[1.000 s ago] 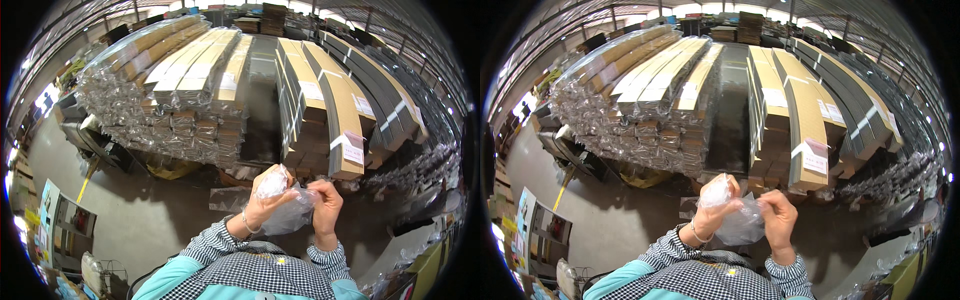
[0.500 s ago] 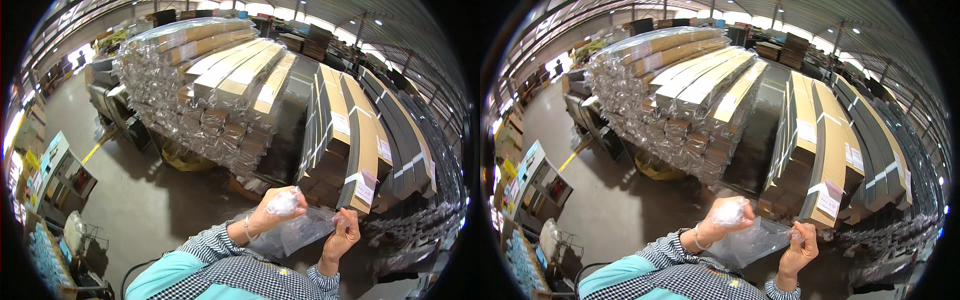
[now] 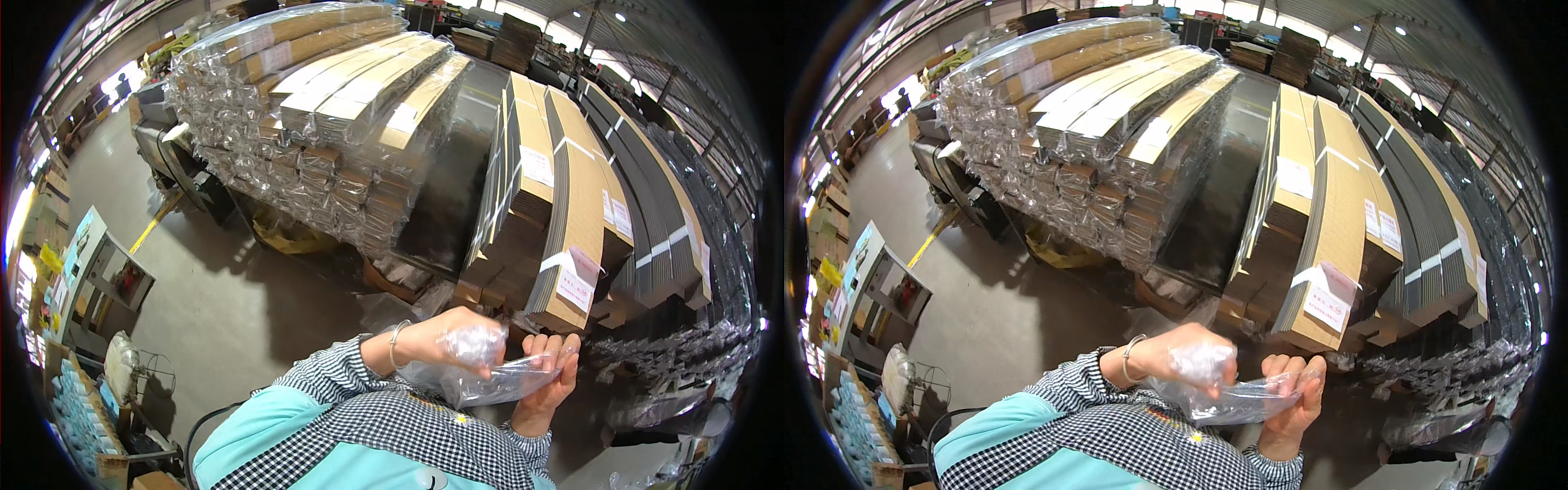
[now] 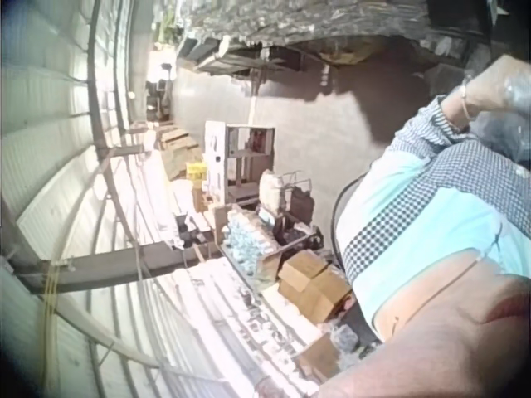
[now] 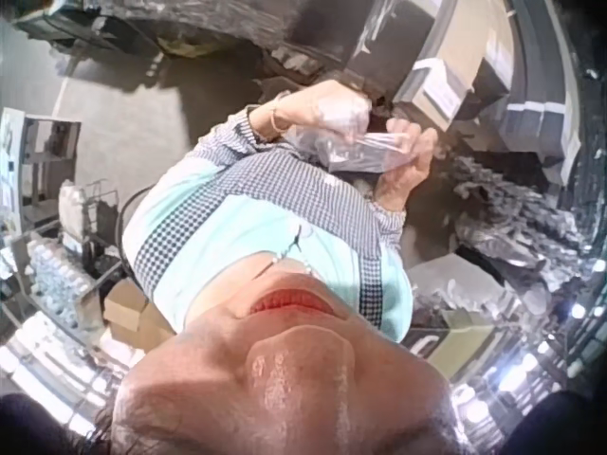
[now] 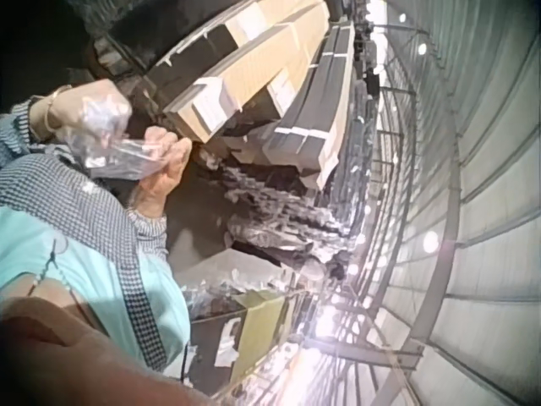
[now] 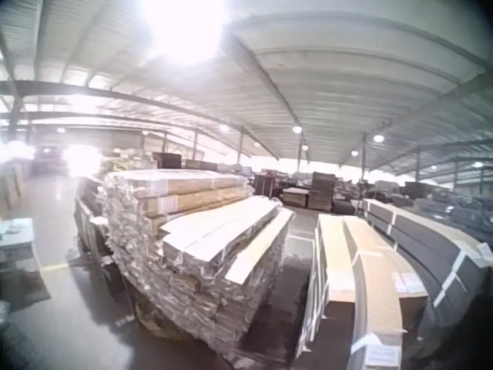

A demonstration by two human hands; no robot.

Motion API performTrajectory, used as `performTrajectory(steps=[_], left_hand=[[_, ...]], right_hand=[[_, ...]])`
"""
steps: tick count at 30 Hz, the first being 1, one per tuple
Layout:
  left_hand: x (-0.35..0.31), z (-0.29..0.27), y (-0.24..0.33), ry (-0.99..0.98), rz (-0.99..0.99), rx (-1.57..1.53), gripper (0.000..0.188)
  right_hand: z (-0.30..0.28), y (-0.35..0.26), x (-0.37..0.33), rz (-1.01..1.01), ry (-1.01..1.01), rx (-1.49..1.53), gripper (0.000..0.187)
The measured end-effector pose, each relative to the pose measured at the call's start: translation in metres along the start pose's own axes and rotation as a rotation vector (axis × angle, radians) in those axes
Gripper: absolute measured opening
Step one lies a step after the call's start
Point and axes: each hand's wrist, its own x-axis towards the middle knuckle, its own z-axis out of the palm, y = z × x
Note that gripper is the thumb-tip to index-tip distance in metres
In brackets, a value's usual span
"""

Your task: Placing long rectangular building materials into plastic sleeves or bags.

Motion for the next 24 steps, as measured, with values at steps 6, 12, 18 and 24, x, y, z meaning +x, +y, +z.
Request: performTrajectory(steps=[6,12,18,24], left_hand=[[0.007,0.008,-0.017,-0.044,-0.032,0.26,0.027],[0.011,0.025,-0.012,-0.287,-0.301,-0.441,0.038],[0.024,-0.012,0.015,-0.2,0.069,0.292,0.034],[0.047,-0.016,-0.046,-0.304,0.008,1.233,0.038]], right_hand=[[-0.022,-0.035,-0.02,0.139,-0.18,0.055,0.029],[-0.034,-0.052,-0.023,0.04,-0.089,-0.171,0.033],[-0.028,-0.092,-0.006,-0.233,-0.1,-0.878,0.019],[-0.1,-0.077,0.005,-0.033,-0.333,-1.751,0.016]])
